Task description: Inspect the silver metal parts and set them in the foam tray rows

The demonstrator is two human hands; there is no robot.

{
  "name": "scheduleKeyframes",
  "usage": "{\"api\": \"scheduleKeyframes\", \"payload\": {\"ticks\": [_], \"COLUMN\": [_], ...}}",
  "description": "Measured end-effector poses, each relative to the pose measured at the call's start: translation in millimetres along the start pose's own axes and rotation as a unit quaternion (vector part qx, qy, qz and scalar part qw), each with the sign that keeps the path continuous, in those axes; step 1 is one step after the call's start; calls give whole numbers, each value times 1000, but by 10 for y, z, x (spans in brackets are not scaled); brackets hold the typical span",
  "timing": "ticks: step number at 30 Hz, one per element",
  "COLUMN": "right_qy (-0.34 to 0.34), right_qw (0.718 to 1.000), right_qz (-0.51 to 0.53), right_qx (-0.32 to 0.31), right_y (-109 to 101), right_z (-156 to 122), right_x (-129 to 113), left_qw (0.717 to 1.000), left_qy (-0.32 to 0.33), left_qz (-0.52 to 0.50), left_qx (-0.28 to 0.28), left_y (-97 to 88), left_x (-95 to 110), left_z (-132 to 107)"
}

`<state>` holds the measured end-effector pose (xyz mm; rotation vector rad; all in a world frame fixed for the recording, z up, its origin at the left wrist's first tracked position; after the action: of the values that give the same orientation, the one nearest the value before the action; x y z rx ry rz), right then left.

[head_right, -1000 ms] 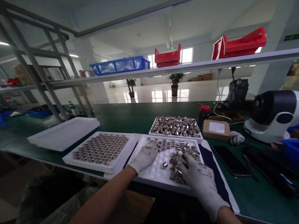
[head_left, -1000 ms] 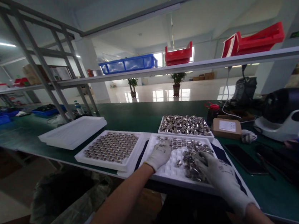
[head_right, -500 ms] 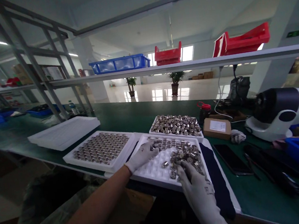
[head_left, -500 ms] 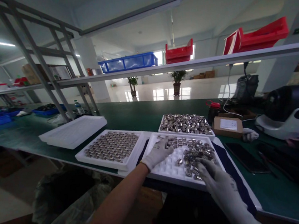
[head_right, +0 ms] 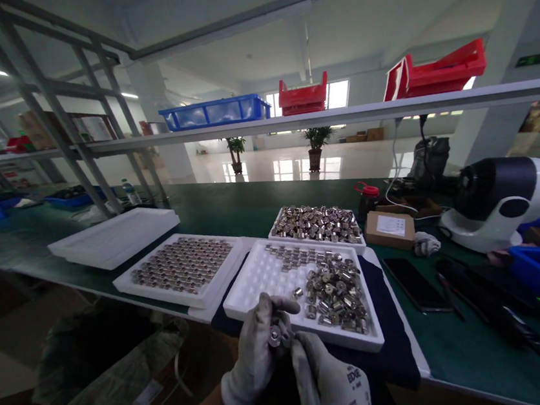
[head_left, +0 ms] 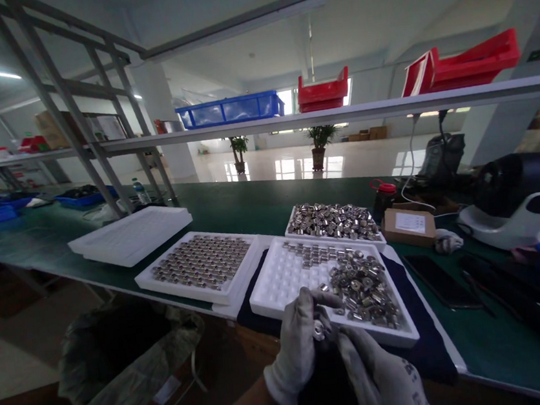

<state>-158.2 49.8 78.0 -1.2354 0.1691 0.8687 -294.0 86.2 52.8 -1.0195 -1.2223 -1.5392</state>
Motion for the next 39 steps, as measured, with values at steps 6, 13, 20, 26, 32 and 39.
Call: {"api": "scheduleKeyframes", "payload": {"ticks": [6, 13, 20, 26, 32, 39], "right_qy": [-114, -273, -85, -209, -94, -137], "right_qw": [984, 920, 993, 925, 982, 962], "right_qz": [-135, -281, -42, -314, -161, 93], "right_qx": [26, 26, -74, -31, -28, -216], "right_y": [51, 131, 123, 414, 133, -32], "right_z": [-90, -86, -55, -181, 1, 211], "right_x": [-130, -134, -66, -173, -84, -174], "left_qw": [999, 991, 994, 985, 995, 972], "left_qy": [11, -37, 7, -3, 22, -140], "left_qz": [-41, -125, -39, -105, -72, -153], "left_qx": [31, 13, 105, 138, 66, -115], "left_y": [34, 99, 3, 10, 27, 187], "left_x": [27, -133, -170, -292, -27, -42], "left_z": [-45, -49, -155, -182, -223, -233]}}
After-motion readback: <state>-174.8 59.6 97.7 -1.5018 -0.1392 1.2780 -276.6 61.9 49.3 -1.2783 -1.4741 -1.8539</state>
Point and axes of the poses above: each hand's wrist, its own z-axis towards the middle knuckle, its own y-axis out of the palm, x = y × z, the point moved 6 cm from there along z, towards the middle knuckle, and after that the axes turned 11 degrees about -x, right-handed, at the moved point
